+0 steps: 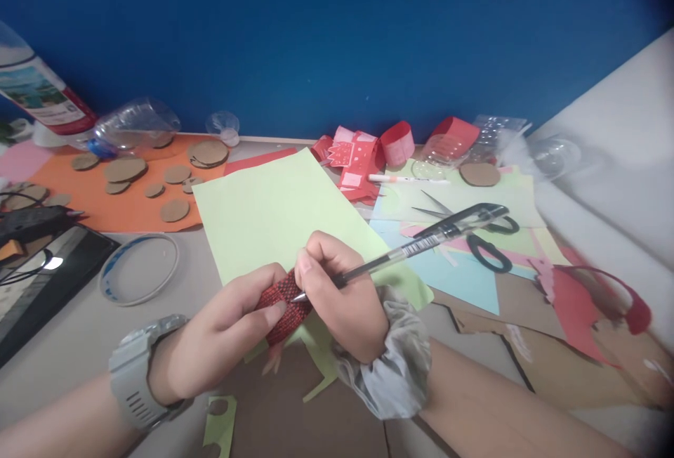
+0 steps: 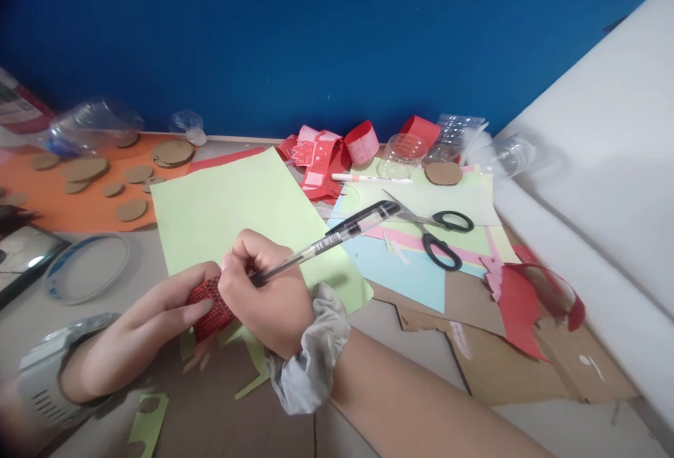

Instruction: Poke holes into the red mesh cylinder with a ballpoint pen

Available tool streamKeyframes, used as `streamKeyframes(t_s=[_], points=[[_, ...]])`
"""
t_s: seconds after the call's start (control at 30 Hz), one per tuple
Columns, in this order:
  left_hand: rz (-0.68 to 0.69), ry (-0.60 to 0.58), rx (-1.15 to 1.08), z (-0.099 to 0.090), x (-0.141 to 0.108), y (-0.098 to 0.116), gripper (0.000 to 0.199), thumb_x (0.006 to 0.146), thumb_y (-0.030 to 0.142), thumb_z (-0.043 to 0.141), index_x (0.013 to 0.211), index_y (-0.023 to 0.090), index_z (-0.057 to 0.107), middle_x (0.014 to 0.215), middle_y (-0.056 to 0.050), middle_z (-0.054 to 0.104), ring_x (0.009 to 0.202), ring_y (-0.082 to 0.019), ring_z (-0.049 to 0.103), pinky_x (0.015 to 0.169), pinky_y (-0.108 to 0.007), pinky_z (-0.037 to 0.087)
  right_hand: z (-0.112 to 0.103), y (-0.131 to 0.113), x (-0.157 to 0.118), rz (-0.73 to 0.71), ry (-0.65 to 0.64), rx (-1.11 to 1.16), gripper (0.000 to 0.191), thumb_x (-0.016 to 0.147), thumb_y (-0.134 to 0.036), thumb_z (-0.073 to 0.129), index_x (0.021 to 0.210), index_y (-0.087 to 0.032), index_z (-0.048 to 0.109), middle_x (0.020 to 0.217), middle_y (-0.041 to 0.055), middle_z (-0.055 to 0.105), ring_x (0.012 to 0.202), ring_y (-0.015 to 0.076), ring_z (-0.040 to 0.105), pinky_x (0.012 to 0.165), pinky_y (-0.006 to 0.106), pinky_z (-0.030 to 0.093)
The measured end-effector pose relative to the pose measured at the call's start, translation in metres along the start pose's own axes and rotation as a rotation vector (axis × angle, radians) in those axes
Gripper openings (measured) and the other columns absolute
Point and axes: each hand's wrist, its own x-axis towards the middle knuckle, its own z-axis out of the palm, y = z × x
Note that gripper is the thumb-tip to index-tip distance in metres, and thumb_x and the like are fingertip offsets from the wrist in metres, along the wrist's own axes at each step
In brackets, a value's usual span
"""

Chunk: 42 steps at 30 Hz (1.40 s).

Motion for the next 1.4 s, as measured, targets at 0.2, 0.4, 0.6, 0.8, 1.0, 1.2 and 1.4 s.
streamKeyframes(t_s=[0.2,0.4,0.6,0.8,1.0,1.2,1.4], points=[[-0.008,-0.002,-0.011,0.0001,-0.0008,-0.0002,0.018,0.100,0.025,0.051,0.084,0.019,0.054,0.070,0.002,0.062,0.058,-0.014,0.059,0.060,-0.026,0.047,0.0009,-0.0019,0.0003,0.007,0.000,-0.001,0.031,0.086,-0.020,0.057,0.064,-0.023,0.036,0.058,-0.0082,0.032,0.053,0.0088,0.030,0.050,0.024,0.027],[0.005,-0.011,-0.019,-0.0003,-0.0002,-0.0012,0.019,0.101,0.029,0.052,0.086,0.019,0.054,0.070,0.002,0.062,0.058,-0.014,0.058,0.058,-0.025,0.047,0.0008,-0.0014,0.0006,0.027,0.013,-0.004,0.033,0.085,-0.022,0.059,0.063,-0.023,0.035,0.057,-0.0079,0.031,0.054,0.0093,0.031,0.051,0.025,0.028],[0.003,0.006,0.024,0.0007,0.0002,0.0014,0.019,0.100,0.028,0.052,0.083,0.019,0.055,0.070,0.001,0.063,0.060,-0.014,0.059,0.062,-0.026,0.048,0.0002,-0.0016,0.0007,0.022,0.009,-0.001,0.032,0.085,-0.022,0.059,0.063,-0.024,0.035,0.057,-0.0079,0.031,0.054,0.0093,0.031,0.051,0.025,0.028],[-0.011,0.021,0.012,0.0008,-0.0015,0.0013,0.019,0.100,0.028,0.052,0.083,0.020,0.055,0.070,0.002,0.063,0.059,-0.014,0.059,0.061,-0.026,0.047,0.0005,-0.0004,0.0009,0.002,0.007,0.007,0.033,0.086,-0.021,0.057,0.063,-0.024,0.034,0.058,-0.0080,0.029,0.054,0.0094,0.030,0.051,0.025,0.027],[-0.005,-0.009,0.038,-0.0018,0.0001,0.0006,0.019,0.102,0.026,0.049,0.084,0.020,0.053,0.071,0.002,0.063,0.061,-0.014,0.059,0.063,-0.026,0.049,0.0009,0.0006,-0.0001,0.001,-0.001,0.007,0.032,0.087,-0.020,0.056,0.064,-0.024,0.034,0.058,-0.0080,0.029,0.054,0.0095,0.030,0.051,0.026,0.027],[0.019,-0.019,0.033,-0.0022,0.0004,-0.0018,0.021,0.103,0.028,0.049,0.085,0.020,0.055,0.072,0.002,0.063,0.061,-0.014,0.060,0.062,-0.025,0.049,0.0007,0.0002,0.0006,-0.013,0.002,0.009,0.031,0.087,-0.019,0.055,0.063,-0.024,0.034,0.057,-0.0083,0.030,0.053,0.0096,0.030,0.050,0.026,0.027],[-0.007,0.001,0.026,-0.0006,-0.0021,-0.0018,0.022,0.102,0.031,0.051,0.085,0.019,0.055,0.072,0.002,0.061,0.061,-0.014,0.058,0.062,-0.024,0.049,0.0016,0.0018,-0.0004,-0.009,0.020,0.014,0.031,0.087,-0.021,0.053,0.064,-0.025,0.034,0.058,-0.0083,0.030,0.053,0.0099,0.030,0.050,0.026,0.027]])
